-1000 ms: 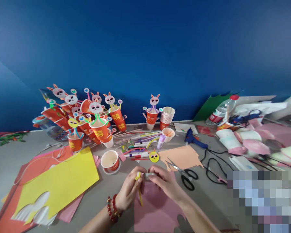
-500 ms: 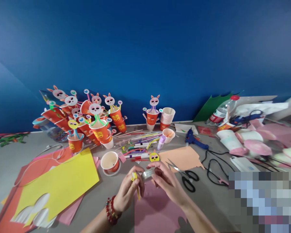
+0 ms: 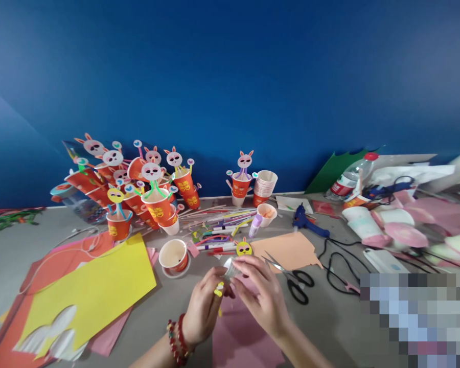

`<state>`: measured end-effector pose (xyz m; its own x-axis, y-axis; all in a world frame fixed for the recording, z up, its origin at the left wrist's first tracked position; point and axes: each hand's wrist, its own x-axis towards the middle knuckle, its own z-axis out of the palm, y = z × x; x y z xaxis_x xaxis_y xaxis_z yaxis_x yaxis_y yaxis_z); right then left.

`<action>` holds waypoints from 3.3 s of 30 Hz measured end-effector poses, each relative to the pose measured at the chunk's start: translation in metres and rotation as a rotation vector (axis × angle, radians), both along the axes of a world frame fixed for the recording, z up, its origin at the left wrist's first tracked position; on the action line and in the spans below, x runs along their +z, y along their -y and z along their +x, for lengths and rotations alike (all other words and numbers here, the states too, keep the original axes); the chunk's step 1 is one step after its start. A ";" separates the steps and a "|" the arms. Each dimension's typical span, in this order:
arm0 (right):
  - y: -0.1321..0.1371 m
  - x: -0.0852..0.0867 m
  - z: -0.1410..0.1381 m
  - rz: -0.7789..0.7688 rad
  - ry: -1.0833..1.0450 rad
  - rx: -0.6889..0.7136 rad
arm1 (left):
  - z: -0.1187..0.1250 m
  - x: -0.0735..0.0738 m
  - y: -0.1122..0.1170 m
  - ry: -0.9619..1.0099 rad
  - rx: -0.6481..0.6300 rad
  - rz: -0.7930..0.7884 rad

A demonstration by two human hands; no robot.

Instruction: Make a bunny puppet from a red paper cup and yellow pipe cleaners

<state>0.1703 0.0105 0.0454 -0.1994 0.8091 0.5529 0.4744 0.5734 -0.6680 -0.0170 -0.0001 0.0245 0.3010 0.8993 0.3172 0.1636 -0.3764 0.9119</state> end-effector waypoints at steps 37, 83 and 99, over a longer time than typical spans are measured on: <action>-0.003 0.022 -0.010 -0.174 -0.106 0.108 | -0.002 -0.001 0.004 -0.480 0.153 0.423; -0.025 0.052 0.033 -0.093 0.350 0.386 | -0.005 -0.007 -0.015 0.741 -0.478 -0.674; -0.025 0.052 0.026 0.290 0.564 0.421 | -0.008 -0.016 -0.024 0.842 -0.635 -0.972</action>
